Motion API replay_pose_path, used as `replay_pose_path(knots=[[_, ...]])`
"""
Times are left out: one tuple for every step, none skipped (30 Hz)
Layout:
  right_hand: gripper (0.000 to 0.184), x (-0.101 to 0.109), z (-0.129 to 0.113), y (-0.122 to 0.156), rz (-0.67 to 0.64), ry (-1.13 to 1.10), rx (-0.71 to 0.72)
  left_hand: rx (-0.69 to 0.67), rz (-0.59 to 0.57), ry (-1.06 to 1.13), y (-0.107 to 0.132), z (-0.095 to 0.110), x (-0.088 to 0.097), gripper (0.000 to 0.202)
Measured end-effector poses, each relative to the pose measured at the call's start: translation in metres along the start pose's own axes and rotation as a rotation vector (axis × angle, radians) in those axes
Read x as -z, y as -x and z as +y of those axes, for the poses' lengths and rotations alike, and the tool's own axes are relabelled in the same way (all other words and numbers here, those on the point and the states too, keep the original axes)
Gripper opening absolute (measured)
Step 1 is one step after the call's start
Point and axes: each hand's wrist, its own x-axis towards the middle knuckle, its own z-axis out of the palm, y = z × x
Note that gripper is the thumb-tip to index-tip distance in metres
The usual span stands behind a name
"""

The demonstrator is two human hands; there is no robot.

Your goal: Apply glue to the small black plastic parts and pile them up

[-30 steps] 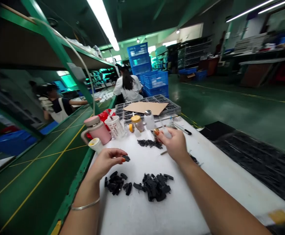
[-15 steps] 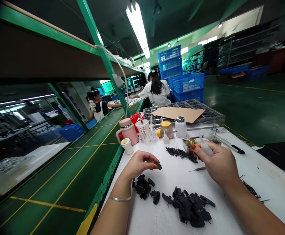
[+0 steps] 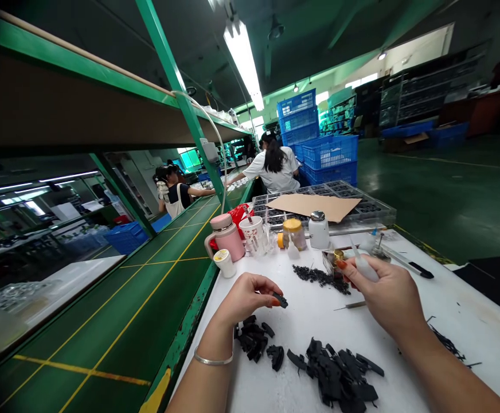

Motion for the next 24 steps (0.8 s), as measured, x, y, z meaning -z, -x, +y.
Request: replay_pose_path(knots=[[0.041, 0.000, -0.001, 0.000, 0.003, 0.000, 0.003, 0.003, 0.000, -0.005, 0.000, -0.001, 0.000, 0.024], [0.041, 0.000, -0.001, 0.000, 0.008, -0.003, 0.007, 0.004, 0.002, -0.005, 0.000, -0.001, 0.000, 0.024], [0.040, 0.000, -0.002, 0.000, 0.013, -0.006, 0.012, 0.003, 0.005, -0.004, 0.000, -0.002, 0.000, 0.025], [0.039, 0.000, -0.003, 0.000, 0.017, -0.010, 0.020, 0.002, 0.009, -0.001, 0.000, -0.002, 0.000, 0.025], [0.038, 0.000, -0.003, 0.001, 0.020, -0.013, 0.027, 0.001, 0.014, 0.003, 0.001, -0.001, 0.000, 0.025], [0.037, 0.001, -0.004, 0.001, 0.018, -0.015, 0.036, 0.000, 0.016, 0.006, 0.001, 0.000, -0.001, 0.024], [0.035, 0.001, -0.004, 0.001, 0.017, -0.016, 0.044, 0.002, 0.016, 0.011, 0.001, 0.001, -0.001, 0.024], [0.034, 0.002, -0.005, 0.002, 0.014, -0.015, 0.047, 0.006, 0.014, 0.017, 0.002, 0.002, -0.002, 0.023], [0.033, 0.002, -0.005, 0.002, 0.010, -0.011, 0.046, 0.013, 0.012, 0.025, 0.002, 0.003, -0.002, 0.022], [0.032, 0.003, -0.006, 0.003, 0.010, -0.004, 0.044, 0.021, 0.010, 0.033, 0.003, 0.004, -0.003, 0.022], [0.032, 0.003, -0.006, 0.003, 0.011, 0.002, 0.044, 0.028, 0.010, 0.041, 0.003, 0.005, -0.004, 0.021], [0.032, 0.004, -0.007, 0.003, 0.016, 0.008, 0.048, 0.035, 0.009, 0.050, 0.003, 0.005, -0.004, 0.021], [0.032, 0.004, -0.007, 0.003, 0.022, 0.010, 0.055, 0.040, 0.008, 0.056, 0.003, 0.006, -0.005, 0.021], [0.031, 0.004, -0.006, 0.003, 0.025, 0.011, 0.066, 0.041, 0.006, 0.061, 0.003, 0.005, -0.005, 0.021], [0.031, 0.004, -0.006, 0.003, 0.026, 0.011, 0.078, 0.040, 0.004, 0.063, 0.002, 0.005, -0.005, 0.021], [0.031, 0.004, -0.006, 0.003, 0.027, 0.011, 0.088, 0.039, 0.001, 0.060, 0.002, 0.005, -0.005, 0.020], [0.030, 0.004, -0.006, 0.004, 0.026, 0.012, 0.094, 0.037, 0.001, 0.051, 0.002, 0.004, -0.005, 0.020], [0.030, 0.004, -0.007, 0.004, 0.025, 0.015, 0.097, 0.034, 0.002, 0.039, 0.003, 0.004, -0.004, 0.020], [0.031, 0.004, -0.007, 0.004, 0.021, 0.018, 0.096, 0.032, 0.005, 0.028, 0.003, 0.005, -0.004, 0.020], [0.031, 0.004, -0.007, 0.005, 0.015, 0.021, 0.095, 0.029, 0.007, 0.019, 0.003, 0.005, -0.004, 0.020], [0.031, 0.004, -0.008, 0.005, 0.013, 0.023, 0.095, 0.028, 0.007, 0.012, 0.004, 0.006, -0.004, 0.020], [0.032, 0.004, -0.008, 0.006, 0.012, 0.024, 0.098, 0.028, 0.008, 0.006, 0.004, 0.007, -0.004, 0.021], [0.032, 0.004, -0.008, 0.006, 0.012, 0.023, 0.105, 0.028, 0.009, 0.002, 0.004, 0.008, -0.004, 0.021], [0.031, 0.004, -0.008, 0.006, 0.016, 0.021, 0.116, 0.029, 0.009, -0.004, 0.004, 0.009, -0.004, 0.021]])
